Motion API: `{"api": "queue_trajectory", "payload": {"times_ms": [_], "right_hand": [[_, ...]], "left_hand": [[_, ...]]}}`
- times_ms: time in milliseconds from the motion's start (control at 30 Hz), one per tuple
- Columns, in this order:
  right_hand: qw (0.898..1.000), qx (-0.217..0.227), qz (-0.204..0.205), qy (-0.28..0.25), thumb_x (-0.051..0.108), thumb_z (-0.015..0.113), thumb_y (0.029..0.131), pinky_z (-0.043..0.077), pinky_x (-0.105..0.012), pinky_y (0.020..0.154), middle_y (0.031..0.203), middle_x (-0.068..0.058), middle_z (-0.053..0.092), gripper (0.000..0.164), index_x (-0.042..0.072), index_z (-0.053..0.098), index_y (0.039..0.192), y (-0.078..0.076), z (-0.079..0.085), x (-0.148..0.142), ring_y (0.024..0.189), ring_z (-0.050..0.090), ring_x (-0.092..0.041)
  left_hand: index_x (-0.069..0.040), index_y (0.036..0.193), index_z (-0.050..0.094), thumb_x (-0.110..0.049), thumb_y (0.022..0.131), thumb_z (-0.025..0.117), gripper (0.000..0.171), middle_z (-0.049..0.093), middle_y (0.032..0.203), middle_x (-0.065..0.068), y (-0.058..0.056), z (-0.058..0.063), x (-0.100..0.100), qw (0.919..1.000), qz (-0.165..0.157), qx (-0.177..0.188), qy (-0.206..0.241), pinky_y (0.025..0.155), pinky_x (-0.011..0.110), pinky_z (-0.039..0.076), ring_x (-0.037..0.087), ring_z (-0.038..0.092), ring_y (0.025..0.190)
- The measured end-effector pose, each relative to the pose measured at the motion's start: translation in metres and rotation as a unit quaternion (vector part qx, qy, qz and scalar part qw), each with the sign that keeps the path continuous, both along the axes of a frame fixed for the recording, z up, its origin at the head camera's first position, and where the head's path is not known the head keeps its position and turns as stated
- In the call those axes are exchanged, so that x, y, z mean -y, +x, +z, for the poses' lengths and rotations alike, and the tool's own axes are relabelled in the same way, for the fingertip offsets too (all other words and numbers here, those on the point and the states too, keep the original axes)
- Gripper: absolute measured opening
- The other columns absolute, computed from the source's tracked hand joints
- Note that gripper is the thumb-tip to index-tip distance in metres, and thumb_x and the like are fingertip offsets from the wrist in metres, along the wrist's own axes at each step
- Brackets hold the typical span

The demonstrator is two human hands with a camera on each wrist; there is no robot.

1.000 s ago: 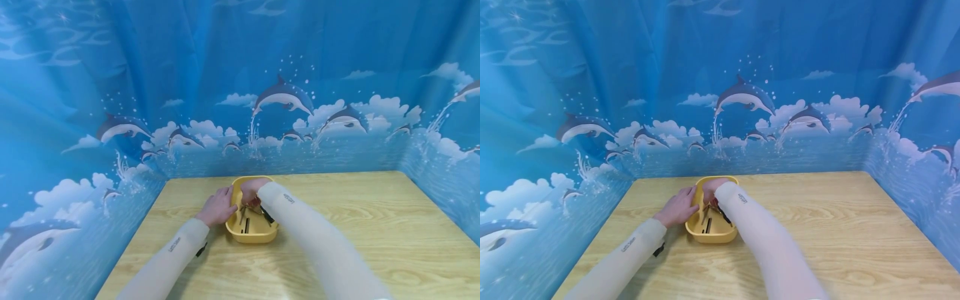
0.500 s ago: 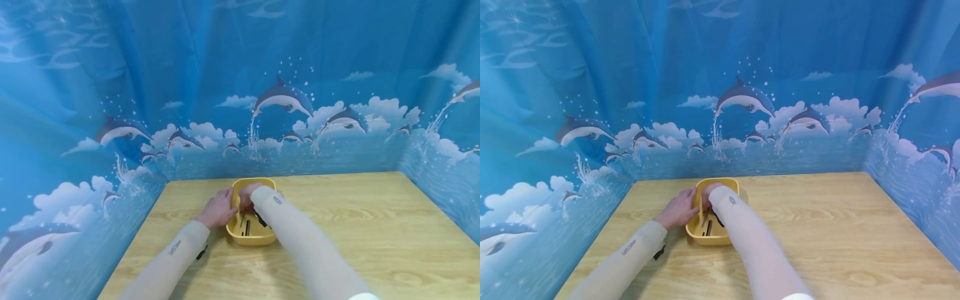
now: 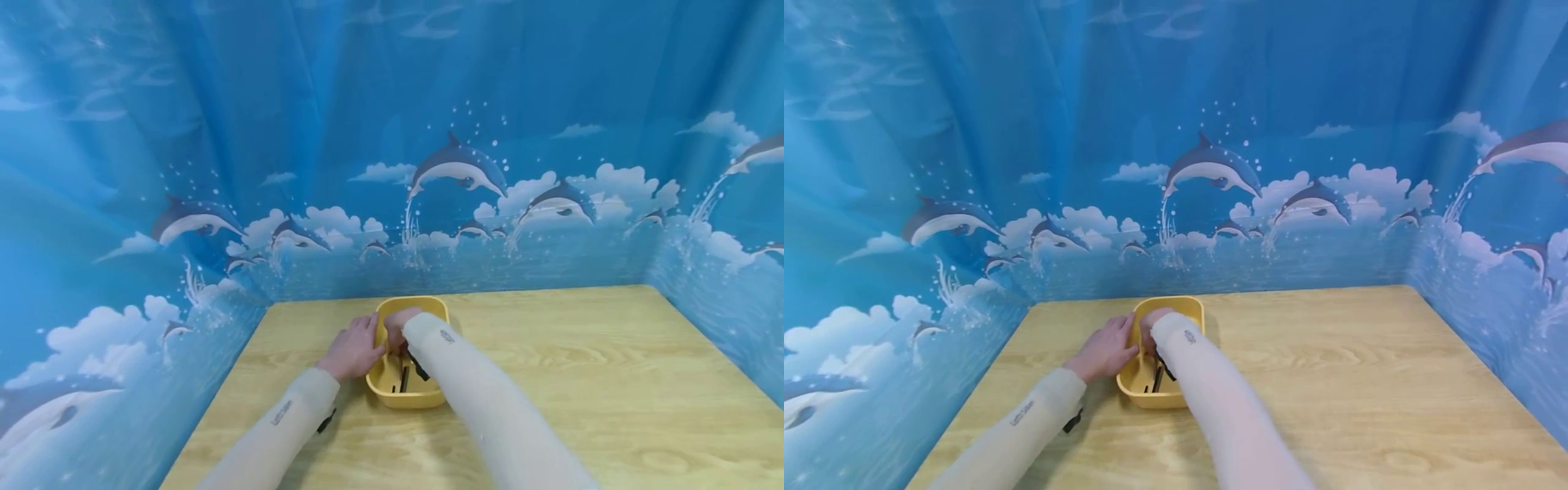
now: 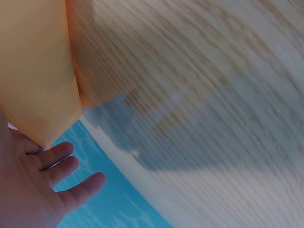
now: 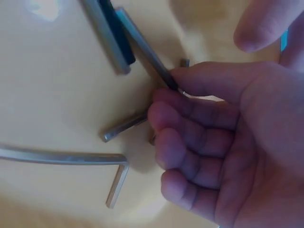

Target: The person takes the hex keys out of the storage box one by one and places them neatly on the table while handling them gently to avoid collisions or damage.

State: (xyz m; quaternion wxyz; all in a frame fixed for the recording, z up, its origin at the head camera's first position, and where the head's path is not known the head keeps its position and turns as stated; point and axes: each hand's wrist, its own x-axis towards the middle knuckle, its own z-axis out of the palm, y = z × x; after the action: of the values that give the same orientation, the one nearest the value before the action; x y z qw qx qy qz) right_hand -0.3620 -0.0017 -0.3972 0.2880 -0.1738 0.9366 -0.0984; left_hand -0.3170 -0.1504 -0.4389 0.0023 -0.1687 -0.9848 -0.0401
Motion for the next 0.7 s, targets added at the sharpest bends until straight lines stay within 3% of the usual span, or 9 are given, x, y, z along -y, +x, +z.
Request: {"api": "queue_trajectory", "payload": {"times_ms": [200,400,533,700], "right_hand": [[0.999,-0.033,0.028,0.016,0.009,0.068,0.089,0.043,-0.020,0.052,0.067,-0.001,0.062,0.006,0.007,0.074,0.092,0.003,0.005,-0.004,0.054,0.051,-0.009],[0.998,0.003,0.010,-0.062,0.010,0.068,0.090,0.047,-0.023,0.051,0.080,-0.012,0.073,0.010,0.002,0.074,0.090,-0.005,0.002,-0.008,0.055,0.058,-0.013],[0.995,0.008,-0.001,-0.103,0.008,0.063,0.091,0.044,-0.024,0.046,0.069,-0.010,0.067,0.014,0.000,0.075,0.088,-0.010,0.002,-0.015,0.053,0.055,-0.015],[0.993,-0.019,0.027,-0.113,0.011,0.060,0.091,0.040,-0.025,0.043,0.061,-0.005,0.066,0.022,-0.001,0.076,0.082,-0.009,0.012,-0.031,0.049,0.055,-0.014]], "left_hand": [[-0.001,0.159,0.023,-0.044,0.101,0.051,0.078,0.040,0.157,0.021,0.001,-0.001,0.000,1.0000,-0.006,-0.006,0.004,0.111,0.056,0.042,0.037,0.038,0.144],[0.000,0.158,0.026,-0.041,0.099,0.052,0.077,0.046,0.150,0.022,0.002,-0.005,0.003,0.9995,-0.015,-0.024,0.011,0.104,0.055,0.048,0.036,0.044,0.139],[0.001,0.157,0.028,-0.039,0.099,0.052,0.075,0.049,0.148,0.022,0.002,-0.005,0.003,0.9992,-0.018,-0.031,0.015,0.101,0.055,0.049,0.036,0.046,0.137],[0.003,0.157,0.028,-0.038,0.099,0.053,0.075,0.048,0.148,0.023,0.002,-0.003,0.001,0.9990,-0.021,-0.034,0.018,0.102,0.056,0.048,0.037,0.045,0.138]]}}
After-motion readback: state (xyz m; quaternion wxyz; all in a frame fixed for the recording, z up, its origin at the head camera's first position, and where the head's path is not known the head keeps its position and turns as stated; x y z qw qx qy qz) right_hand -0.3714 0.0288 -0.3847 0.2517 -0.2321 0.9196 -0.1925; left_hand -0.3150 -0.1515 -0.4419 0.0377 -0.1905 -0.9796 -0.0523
